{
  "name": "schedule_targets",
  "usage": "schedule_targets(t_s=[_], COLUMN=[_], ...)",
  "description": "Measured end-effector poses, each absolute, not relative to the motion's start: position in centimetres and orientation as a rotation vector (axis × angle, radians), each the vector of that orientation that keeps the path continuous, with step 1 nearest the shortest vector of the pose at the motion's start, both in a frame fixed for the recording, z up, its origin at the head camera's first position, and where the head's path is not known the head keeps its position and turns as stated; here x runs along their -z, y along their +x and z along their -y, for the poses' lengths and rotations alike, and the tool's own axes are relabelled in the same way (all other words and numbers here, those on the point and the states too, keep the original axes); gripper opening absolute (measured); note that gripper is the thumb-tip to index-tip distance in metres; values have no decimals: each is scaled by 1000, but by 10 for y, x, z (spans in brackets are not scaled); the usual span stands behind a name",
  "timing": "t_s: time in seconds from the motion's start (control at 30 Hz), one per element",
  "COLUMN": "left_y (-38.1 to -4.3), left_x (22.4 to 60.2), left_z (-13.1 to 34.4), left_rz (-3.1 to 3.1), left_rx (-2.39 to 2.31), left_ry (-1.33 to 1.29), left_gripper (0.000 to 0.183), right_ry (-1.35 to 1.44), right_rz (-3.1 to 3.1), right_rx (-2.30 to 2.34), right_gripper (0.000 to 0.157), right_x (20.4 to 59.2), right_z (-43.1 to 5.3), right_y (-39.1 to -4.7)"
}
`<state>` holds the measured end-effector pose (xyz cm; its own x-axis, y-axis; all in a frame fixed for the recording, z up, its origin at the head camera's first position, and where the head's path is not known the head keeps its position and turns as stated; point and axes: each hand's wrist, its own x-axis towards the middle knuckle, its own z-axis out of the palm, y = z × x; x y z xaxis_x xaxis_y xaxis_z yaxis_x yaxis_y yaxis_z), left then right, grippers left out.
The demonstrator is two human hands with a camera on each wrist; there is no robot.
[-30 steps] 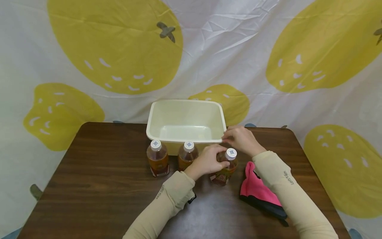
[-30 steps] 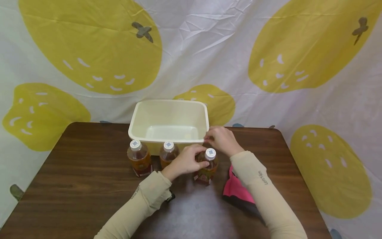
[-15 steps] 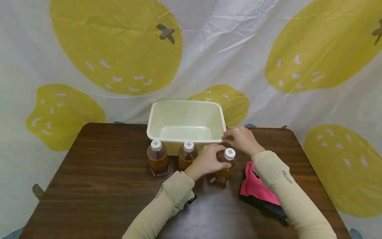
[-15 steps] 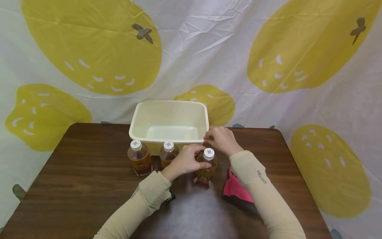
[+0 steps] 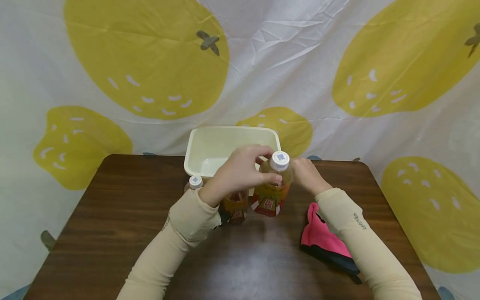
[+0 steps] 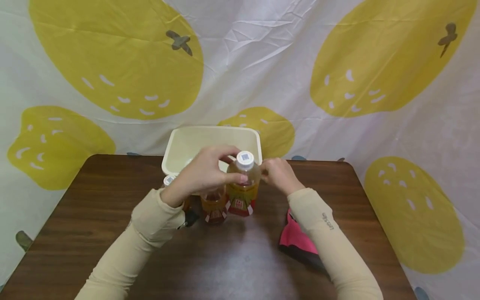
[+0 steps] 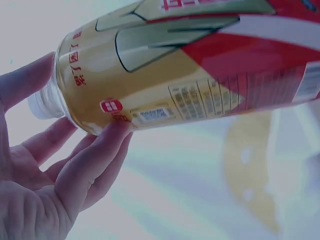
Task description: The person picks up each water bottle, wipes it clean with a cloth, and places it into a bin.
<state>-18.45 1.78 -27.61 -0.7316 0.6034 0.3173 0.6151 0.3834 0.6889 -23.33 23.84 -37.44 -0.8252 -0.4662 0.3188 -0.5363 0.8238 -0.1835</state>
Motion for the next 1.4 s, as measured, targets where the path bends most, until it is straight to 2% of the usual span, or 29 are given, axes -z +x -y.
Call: schedule_targets(t_s=[0.23,0.43,0.63,0.83,1.0,1.23,1.4], left_y=[-205,-248,-296,-324,-332,-334,-334], left_x=[228,217,235,257,277,299,308], left_z=[-2,-2,-6,-10,-20,-39,-46], left_rz=[2633,2716,2809,2882,3006,3224,3294], left_rx=[1296,1319,1417,1650,1610,1267,1210], left_ry=[-1051,-907,-750,-686,-743,-724,-709], left_gripper=[33,38,35,33,33,39,35], right_ry=[851,827,821,808,815,816,817], right_rz=[2730,2744,2748,2759,2753,2746,2756], right_rx=[-444,-438,-445,-443,-441,-418,-414], right_gripper=[9,12,12,12,11,12,12], right_x=[376,375,374,373,373,371,371], right_z=[-237,-235,-235,-234,-233,-231,-228], right_y=[-234,-232,-229,-226,-223,-220,-218])
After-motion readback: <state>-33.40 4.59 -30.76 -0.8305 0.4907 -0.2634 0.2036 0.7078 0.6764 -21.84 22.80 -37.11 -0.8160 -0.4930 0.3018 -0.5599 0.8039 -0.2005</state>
